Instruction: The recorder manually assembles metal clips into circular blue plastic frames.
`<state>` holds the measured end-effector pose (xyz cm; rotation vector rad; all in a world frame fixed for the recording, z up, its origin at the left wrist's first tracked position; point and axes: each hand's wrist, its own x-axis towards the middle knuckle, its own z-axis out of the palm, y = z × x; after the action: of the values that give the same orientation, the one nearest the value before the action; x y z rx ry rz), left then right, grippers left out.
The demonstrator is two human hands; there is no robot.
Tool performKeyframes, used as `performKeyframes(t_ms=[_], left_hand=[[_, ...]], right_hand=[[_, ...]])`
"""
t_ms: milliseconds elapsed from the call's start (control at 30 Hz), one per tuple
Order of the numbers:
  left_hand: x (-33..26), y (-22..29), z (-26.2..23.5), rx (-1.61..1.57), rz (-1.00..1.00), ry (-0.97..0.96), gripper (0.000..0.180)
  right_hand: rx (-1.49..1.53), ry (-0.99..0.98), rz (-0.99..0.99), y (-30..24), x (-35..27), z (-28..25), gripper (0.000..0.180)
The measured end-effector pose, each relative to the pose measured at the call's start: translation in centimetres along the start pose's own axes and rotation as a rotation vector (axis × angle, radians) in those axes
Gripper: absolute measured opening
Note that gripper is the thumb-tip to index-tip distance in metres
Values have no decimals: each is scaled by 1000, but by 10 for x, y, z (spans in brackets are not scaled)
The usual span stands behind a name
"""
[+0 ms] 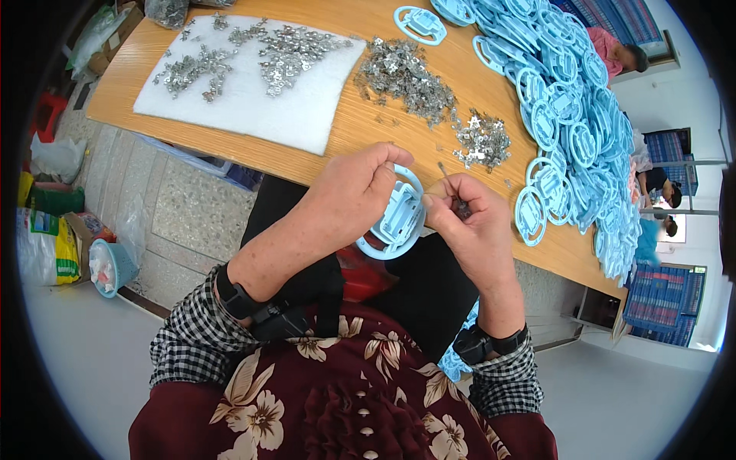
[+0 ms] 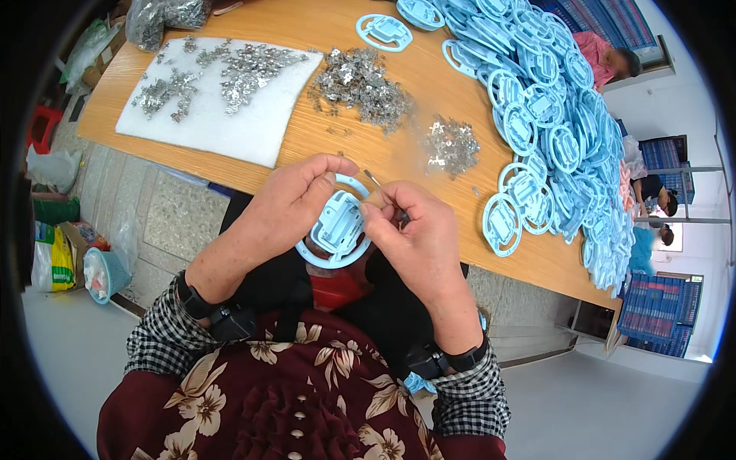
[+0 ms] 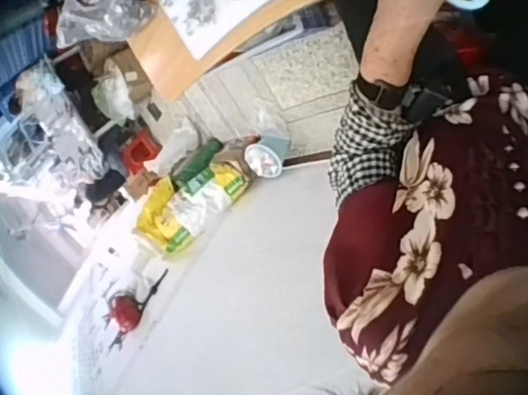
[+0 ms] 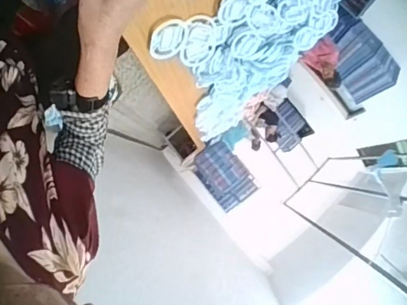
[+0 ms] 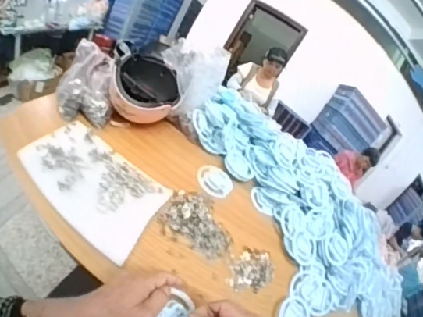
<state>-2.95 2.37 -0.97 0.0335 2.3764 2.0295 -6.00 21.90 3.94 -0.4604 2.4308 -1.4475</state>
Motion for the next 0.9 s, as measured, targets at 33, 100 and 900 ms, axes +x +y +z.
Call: performKeyframes(t_ms=[33,100,900], left_hand=[[0,-2,1,3,0,-1,32],[1,-4,2,10,-5,1,33],[6,-8,3,112,6,38,35]], right_hand=[[-32,8,-11,0,1,1,13],[-95,21,-36,0,4,3,14],[-748,69,-315,-20,4,24,12]])
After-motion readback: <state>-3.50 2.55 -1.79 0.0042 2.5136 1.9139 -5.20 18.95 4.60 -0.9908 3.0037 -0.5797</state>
